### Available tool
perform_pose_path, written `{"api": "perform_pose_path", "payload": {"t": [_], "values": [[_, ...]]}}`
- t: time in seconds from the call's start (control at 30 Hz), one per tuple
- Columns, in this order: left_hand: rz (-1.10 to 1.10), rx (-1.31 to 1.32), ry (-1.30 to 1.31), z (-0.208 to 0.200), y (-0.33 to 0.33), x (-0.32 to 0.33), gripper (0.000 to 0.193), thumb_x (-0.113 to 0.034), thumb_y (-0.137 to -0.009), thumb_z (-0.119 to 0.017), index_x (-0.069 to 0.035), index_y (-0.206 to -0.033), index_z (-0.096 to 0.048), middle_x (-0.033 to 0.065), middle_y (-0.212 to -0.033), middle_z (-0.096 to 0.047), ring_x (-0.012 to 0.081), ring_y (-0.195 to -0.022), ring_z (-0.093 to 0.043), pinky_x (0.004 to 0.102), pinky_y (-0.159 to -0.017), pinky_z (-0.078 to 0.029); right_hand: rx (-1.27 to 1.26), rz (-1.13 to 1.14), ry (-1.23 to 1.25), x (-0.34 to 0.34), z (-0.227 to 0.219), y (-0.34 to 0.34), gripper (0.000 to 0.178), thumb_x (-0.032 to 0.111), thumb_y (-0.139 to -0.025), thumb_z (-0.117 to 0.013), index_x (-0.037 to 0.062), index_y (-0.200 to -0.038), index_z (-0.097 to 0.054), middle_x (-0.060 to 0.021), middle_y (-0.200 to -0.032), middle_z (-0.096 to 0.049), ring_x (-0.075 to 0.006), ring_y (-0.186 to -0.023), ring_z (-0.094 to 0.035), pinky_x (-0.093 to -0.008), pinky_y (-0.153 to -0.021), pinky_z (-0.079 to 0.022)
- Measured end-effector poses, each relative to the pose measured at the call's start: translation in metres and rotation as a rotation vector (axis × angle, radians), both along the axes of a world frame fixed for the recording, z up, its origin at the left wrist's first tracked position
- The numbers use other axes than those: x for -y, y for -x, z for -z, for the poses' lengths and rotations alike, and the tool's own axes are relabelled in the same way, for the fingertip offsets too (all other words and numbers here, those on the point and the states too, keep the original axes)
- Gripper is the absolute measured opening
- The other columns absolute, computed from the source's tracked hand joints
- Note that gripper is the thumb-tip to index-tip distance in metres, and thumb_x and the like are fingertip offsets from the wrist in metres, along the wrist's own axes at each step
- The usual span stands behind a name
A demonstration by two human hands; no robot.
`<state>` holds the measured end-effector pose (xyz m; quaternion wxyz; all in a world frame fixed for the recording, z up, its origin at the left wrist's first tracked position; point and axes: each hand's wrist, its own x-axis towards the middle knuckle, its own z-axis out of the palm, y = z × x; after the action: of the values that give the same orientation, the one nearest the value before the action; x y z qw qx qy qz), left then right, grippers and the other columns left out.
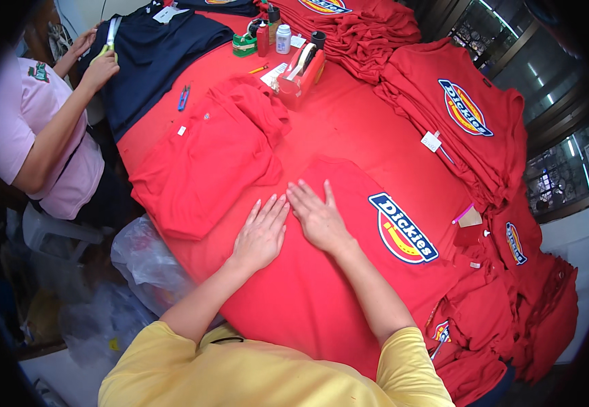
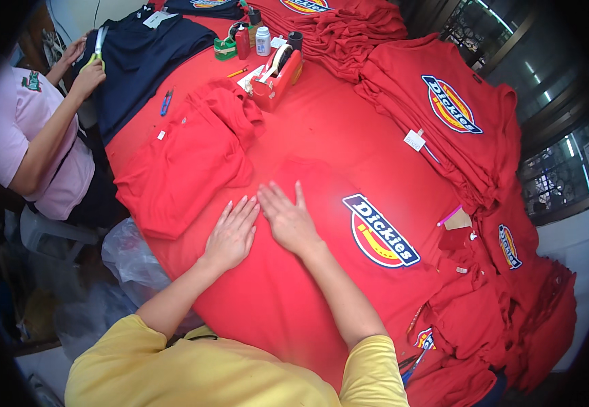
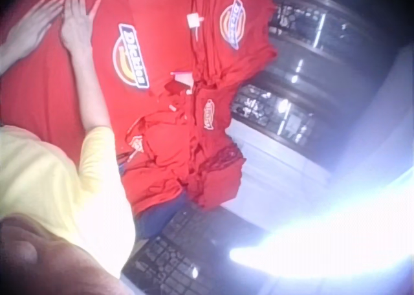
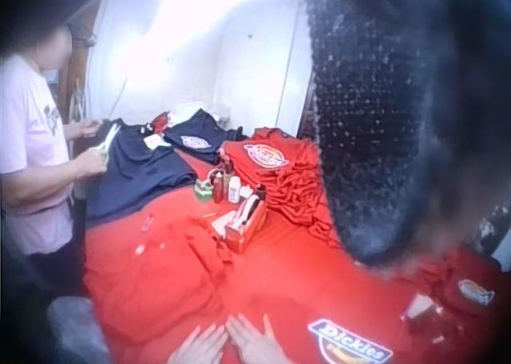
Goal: The person folds red tank tops on a table. The person lays out a shirt, smooths it, folds the sides inward, then folds it in half, and places it onto a stack.
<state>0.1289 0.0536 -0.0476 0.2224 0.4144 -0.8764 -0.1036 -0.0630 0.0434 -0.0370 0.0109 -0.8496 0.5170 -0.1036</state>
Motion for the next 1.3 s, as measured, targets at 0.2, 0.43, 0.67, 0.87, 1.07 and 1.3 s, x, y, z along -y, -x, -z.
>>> {"api": "perform_pose_path", "payload": {"t": [0.2,0.43,0.67,0.87,1.07,1.3], "values": [[0.025,0.131,-0.024,-0.008,-0.043,-0.036,0.05,-0.017,-0.093,-0.053,-0.002,-0.14,-0.045,0.0128,-0.148,-0.042,0.0266,-0.14,-0.035,0.0479,-0.117,-0.022,-0.101,0.205,0.054,0.032,-0.01,0.031,0.061,0.044,-0.099,-0.042,0.0075,-0.147,-0.036,-0.0036,-0.156,-0.032,-0.0167,-0.144,-0.028,-0.0588,-0.117,-0.01],[-0.209,0.16,-0.077,0.009,-0.151,-0.126,0.055,-0.02,-0.094,-0.055,-0.003,-0.143,-0.039,0.0163,-0.151,-0.035,0.0331,-0.142,-0.03,0.0475,-0.117,-0.02,-0.158,0.232,0.089,0.032,-0.01,0.026,0.064,0.048,-0.098,-0.042,0.0113,-0.149,-0.033,-0.0016,-0.156,-0.031,-0.015,-0.145,-0.026,-0.0576,-0.117,-0.012],[-0.637,-1.002,-0.679,0.052,-0.151,-0.157,0.03,-0.006,-0.09,-0.066,-0.001,-0.116,-0.054,0.0098,-0.109,-0.059,0.0173,-0.104,-0.056,0.0306,-0.094,-0.045,-0.192,0.255,0.038,0.035,-0.008,0.026,0.063,0.047,-0.099,-0.039,0.0124,-0.15,-0.031,-0.0031,-0.157,-0.028,-0.0175,-0.146,-0.022,-0.0593,-0.117,-0.01],[-0.435,-1.501,-1.245,0.026,-0.195,-0.159,0.022,-0.004,-0.091,-0.064,-0.002,-0.113,-0.058,0.0052,-0.098,-0.064,0.0117,-0.093,-0.061,0.0266,-0.086,-0.049,-0.357,0.492,0.165,0.005,-0.016,0.003,0.061,0.05,-0.1,-0.037,0.0154,-0.15,-0.034,-0.007,-0.158,-0.026,-0.031,-0.147,-0.017,-0.0658,-0.114,-0.006],[-0.49,-0.86,-0.725,0.016,-0.208,-0.145,0.017,-0.006,-0.093,-0.061,-0.003,-0.109,-0.063,0.0039,-0.104,-0.063,0.013,-0.093,-0.059,0.0276,-0.086,-0.047,0.011,0.639,0.25,-0.155,-0.033,-0.007,0.053,0.024,-0.093,-0.056,0.0095,-0.142,-0.044,-0.0164,-0.153,-0.032,-0.0376,-0.145,-0.022,-0.0635,-0.114,-0.011],[0.14,-0.401,-0.196,-0.032,-0.068,-0.094,0.018,-0.004,-0.089,-0.06,-0.003,-0.106,-0.064,0.0142,-0.121,-0.057,0.0319,-0.118,-0.05,0.0403,-0.101,-0.04,0.112,1.047,0.085,-0.445,-0.011,-0.061,0.035,0.002,-0.086,-0.057,0.0059,-0.121,-0.062,-0.0165,-0.143,-0.043,-0.0402,-0.138,-0.033,-0.0568,-0.115,-0.02]]}}
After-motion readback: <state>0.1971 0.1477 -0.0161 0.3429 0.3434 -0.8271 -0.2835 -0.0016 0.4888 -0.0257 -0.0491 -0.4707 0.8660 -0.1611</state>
